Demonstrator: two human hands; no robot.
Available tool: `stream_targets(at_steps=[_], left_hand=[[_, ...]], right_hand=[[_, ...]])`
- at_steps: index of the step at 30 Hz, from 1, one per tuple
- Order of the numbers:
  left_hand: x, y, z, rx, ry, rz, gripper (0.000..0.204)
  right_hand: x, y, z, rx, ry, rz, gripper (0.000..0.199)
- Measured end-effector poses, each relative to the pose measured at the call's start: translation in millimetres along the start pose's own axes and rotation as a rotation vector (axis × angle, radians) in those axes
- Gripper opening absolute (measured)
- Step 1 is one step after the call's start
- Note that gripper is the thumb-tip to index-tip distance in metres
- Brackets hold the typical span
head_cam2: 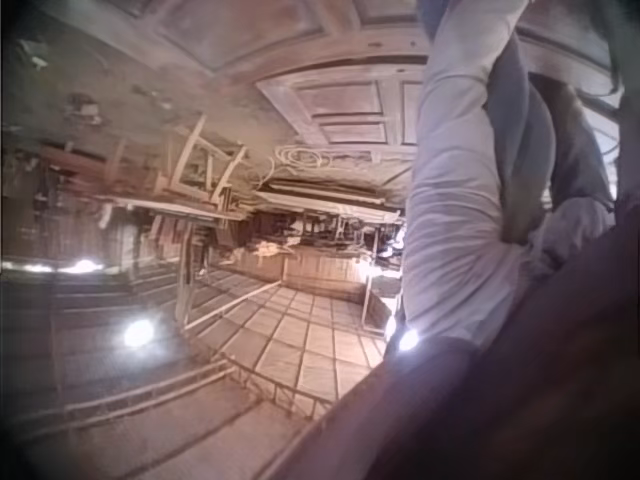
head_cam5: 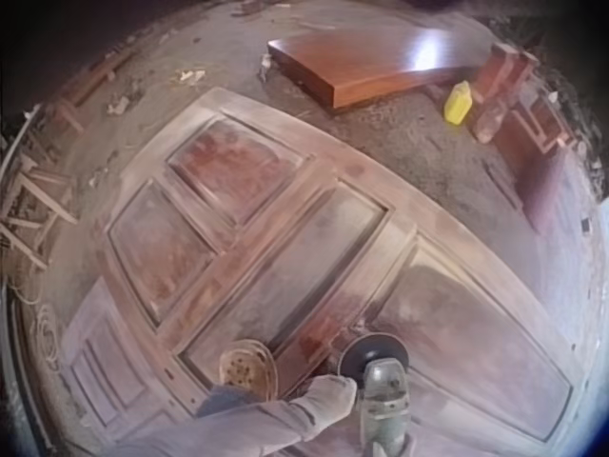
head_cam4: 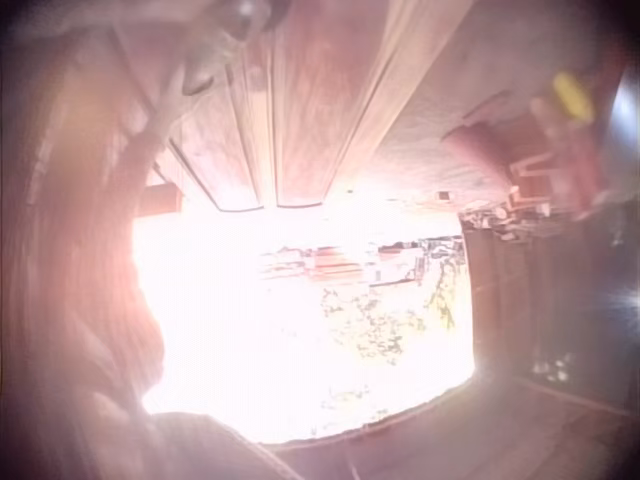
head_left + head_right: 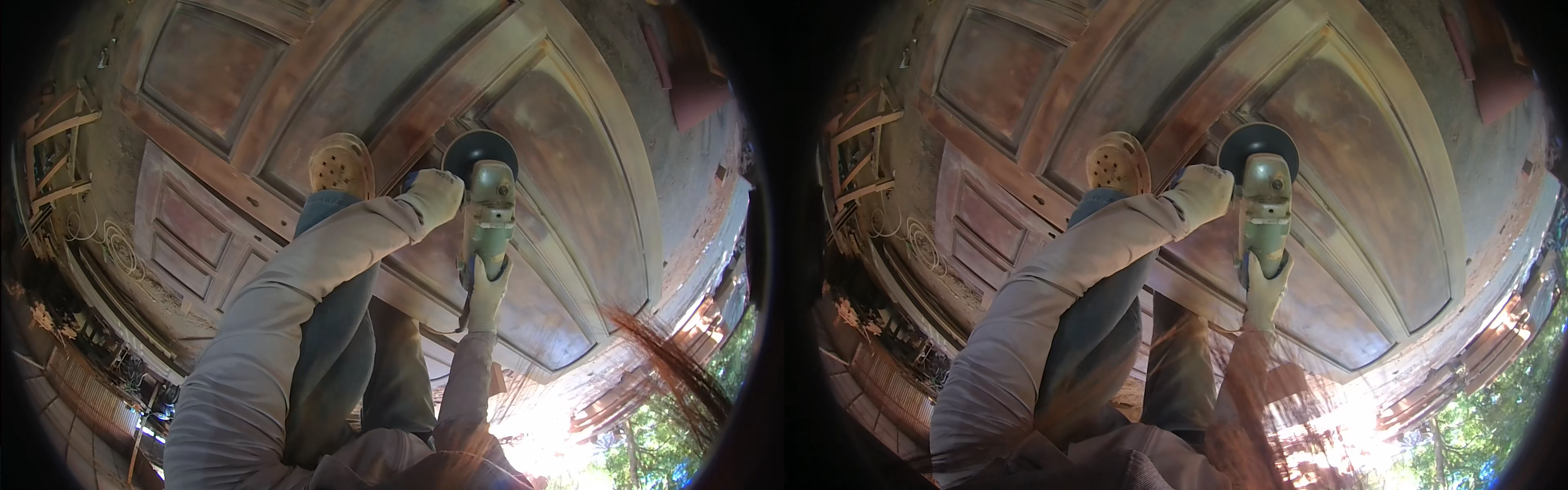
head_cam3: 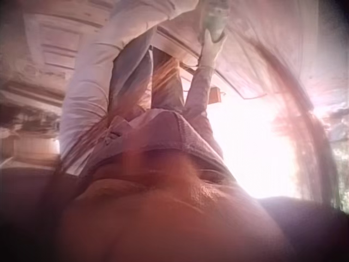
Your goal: The person uses a handheld orbital sander to sand the surface of a wooden door laid flat on supports. The person moves the sander across the door panels and edges, then repositions to continue sanding another section of the door.
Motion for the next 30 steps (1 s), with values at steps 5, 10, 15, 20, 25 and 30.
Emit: stream_targets(at_steps=[5,10,15,20,25,30], left_hand=[[3.9,-11.5,-24.5,0.047,0.094,0.065,0.015],[-29.5,-48.5,-26.9,0.007,0.132,-0.094,0.02],[-35.2,-70.0,-31.7,-0.03,0.109,-0.185,0.021],[-20.5,-55.9,-36.7,-0.024,0.029,-0.188,0.021],[-9.9,-39.0,-19.3,-0.047,-0.089,-0.165,0.019],[3.8,-8.4,-12.1,0.022,-0.002,0.022,0.015]], right_hand=[[2.5,-5.4,17.2,-0.04,0.085,-0.027,0.067],[6.3,-30.2,27.5,-0.095,-0.067,-0.071,0.072],[16.1,-72.1,38.9,-0.182,-0.15,-0.12,0.072],[16.8,-69.8,34.4,-0.08,-0.132,-0.072,0.07],[17.1,-37.1,19.5,-0.047,-0.049,-0.058,0.066],[0.9,-16.9,10.8,0.006,0.039,0.005,0.059]])
Point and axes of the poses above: each hand's wrist, its own x-axis towards the middle knuckle, its own z-axis out of the palm, y = z × x, the point moved 8 cm from there along x, towards the middle knuckle, and after that the axes turned 3 degrees about z, right-handed, at the moved point
